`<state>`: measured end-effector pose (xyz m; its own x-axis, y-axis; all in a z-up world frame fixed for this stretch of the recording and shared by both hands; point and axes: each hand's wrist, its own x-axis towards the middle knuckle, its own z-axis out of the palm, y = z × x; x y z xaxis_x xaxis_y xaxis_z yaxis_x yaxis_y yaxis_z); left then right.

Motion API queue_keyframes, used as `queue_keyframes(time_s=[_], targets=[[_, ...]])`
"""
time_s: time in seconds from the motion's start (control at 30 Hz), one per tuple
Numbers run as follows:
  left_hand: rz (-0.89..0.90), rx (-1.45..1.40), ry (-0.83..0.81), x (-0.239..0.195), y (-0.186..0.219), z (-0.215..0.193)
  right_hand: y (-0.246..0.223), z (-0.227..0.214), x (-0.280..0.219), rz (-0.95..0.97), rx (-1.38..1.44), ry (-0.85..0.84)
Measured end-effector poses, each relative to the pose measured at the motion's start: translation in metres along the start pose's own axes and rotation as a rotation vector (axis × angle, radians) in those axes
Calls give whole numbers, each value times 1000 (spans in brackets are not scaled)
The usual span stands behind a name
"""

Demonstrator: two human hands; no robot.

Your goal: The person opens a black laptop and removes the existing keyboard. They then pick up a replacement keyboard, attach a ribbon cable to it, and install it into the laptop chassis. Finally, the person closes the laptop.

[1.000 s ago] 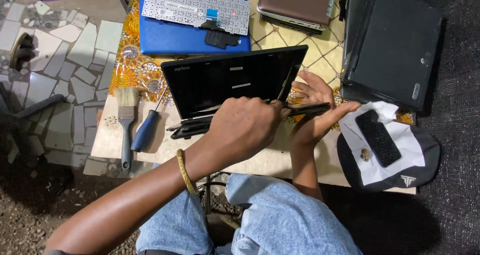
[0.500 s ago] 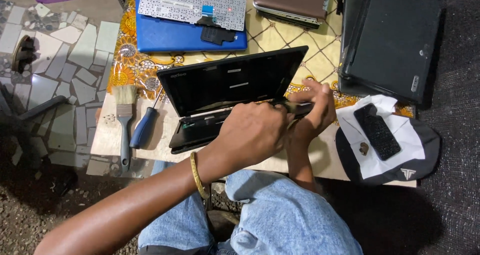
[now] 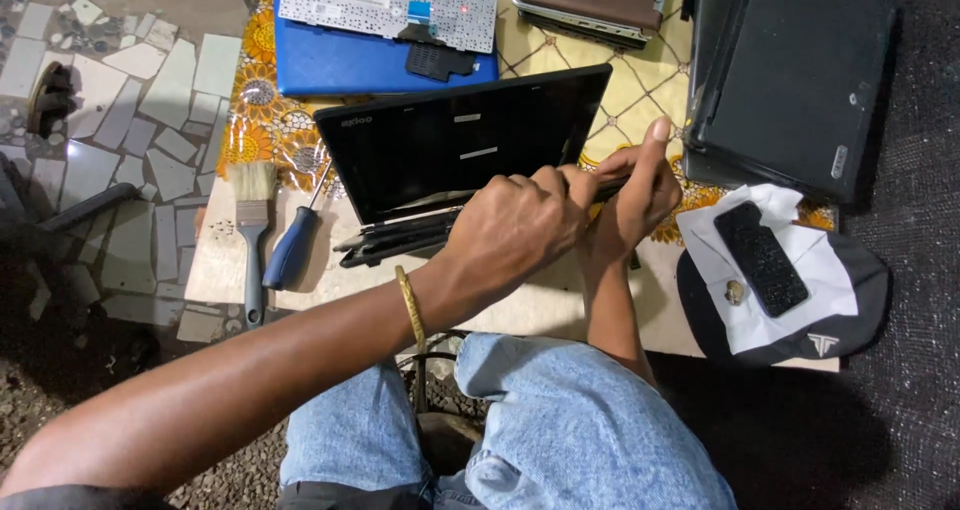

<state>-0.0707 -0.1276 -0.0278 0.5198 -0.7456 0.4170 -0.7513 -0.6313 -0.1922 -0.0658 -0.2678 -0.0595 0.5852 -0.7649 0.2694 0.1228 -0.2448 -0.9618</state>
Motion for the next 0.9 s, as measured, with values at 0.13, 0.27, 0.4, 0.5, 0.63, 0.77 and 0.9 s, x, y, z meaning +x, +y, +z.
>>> queue_keyframes(time_s=[0.13,0.27,0.4,0.5,0.63,0.77,0.9], targets=[[5,-62,4,10,-13,-9,8,8,7,-44,-24,-26],[9,-93,35,16,-20,-1,24,6,16,-113,63,-131],[17,-104,34,21,-27,2,40,3,21,-157,123,-268],[23,-173,38,20,-35,3,38,13,23,-160,108,-168],[3,-224,29,23,-43,-5,39,21,24,-111,194,-141],[-50,-303,24,20,-47,-7,31,26,20,-106,193,-107],[-172,-357,-132,-23,-72,-51,30,30,22,-105,275,-83]])
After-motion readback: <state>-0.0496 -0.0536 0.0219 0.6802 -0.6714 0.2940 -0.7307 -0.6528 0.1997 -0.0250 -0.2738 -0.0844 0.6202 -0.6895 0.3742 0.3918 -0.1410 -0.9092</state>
